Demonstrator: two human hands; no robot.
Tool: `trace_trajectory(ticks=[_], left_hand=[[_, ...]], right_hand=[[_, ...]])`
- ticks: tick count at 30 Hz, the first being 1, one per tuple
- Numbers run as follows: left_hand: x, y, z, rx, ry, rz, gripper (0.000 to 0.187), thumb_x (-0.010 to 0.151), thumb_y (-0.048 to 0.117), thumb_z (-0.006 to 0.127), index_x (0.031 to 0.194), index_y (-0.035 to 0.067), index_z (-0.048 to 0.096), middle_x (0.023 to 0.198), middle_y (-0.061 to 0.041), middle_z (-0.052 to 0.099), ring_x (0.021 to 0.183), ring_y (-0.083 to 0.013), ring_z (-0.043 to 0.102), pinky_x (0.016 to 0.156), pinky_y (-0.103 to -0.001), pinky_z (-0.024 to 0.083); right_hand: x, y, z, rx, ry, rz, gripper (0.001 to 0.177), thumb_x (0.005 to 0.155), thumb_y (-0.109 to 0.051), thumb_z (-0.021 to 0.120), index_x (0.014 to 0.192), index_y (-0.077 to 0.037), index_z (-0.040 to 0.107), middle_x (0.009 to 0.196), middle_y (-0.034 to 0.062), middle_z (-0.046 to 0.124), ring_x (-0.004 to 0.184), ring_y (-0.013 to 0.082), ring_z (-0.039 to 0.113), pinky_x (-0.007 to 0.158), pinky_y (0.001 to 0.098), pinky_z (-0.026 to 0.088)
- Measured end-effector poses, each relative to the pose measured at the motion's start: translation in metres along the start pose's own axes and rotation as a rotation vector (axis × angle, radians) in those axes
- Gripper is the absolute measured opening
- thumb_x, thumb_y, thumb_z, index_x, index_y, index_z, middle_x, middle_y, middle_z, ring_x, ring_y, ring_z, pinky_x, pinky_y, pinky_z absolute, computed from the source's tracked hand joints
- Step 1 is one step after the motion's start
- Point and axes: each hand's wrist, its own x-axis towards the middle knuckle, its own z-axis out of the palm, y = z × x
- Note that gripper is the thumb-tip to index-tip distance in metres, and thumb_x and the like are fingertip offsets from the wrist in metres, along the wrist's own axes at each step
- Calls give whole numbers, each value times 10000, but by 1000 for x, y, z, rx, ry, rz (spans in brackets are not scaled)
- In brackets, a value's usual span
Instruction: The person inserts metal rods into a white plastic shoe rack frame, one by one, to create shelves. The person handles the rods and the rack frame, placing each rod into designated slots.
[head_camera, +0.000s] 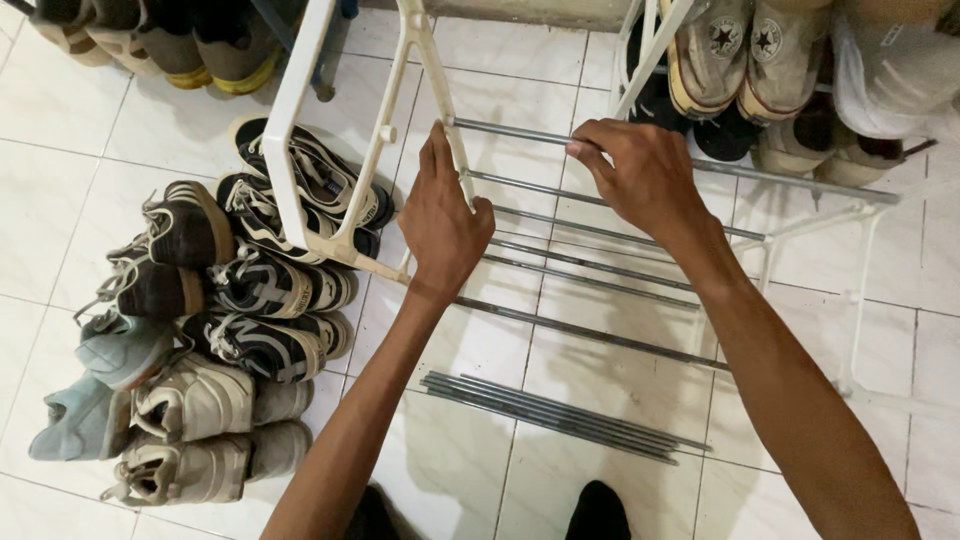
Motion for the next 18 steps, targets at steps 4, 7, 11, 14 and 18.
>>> trace_trajectory(ticks=[4, 7, 11, 14, 18], left_hand=[[-1, 1, -2, -37, -48, -31, 933, 700, 6, 727, 1534, -33, 309, 1436, -210, 530, 979, -370, 693, 735, -447, 571], [-1, -1, -2, -26, -44, -6, 957, 686, 15, 731, 1538, -43, 298, 1427, -214, 525, 984, -365, 692, 750, -441, 578], [-2, 0, -1, 25, -5, 33, 964, 666, 40, 750, 1513, -62, 302, 1433, -226, 509, 1030, -390, 670, 748, -437, 575], [-4, 2, 2, 11, 24, 1, 933, 712, 49, 764, 1534, -34, 329, 1451, -190, 520, 1069, -370, 677, 799, -432, 576], [-4, 3, 4, 25, 0, -17, 952, 713, 80, 780, 1532, -52, 314, 1467, -198, 493, 1086, -372, 665, 799, -432, 576]], right_hand=[[11, 20, 2, 116, -274, 301, 299, 1053, -332, 642, 1018, -68, 777, 652, 131, 666, 560, 251, 610, 588, 402, 488], [19, 40, 11, 306, -339, 263, 326, 1033, -325, 642, 946, -34, 760, 694, 90, 696, 616, 186, 635, 610, 359, 515], [19, 41, 13, 330, -284, 148, 317, 1046, -302, 643, 939, -23, 747, 742, 71, 720, 680, 159, 668, 658, 342, 514], [13, 23, 12, 177, -266, 260, 285, 1030, -321, 680, 988, -49, 754, 682, 126, 668, 627, 236, 638, 623, 393, 480], [4, 7, 15, 88, 18, 21, 198, 1009, -221, 751, 992, -24, 734, 839, 101, 716, 689, 250, 669, 592, 388, 501]])
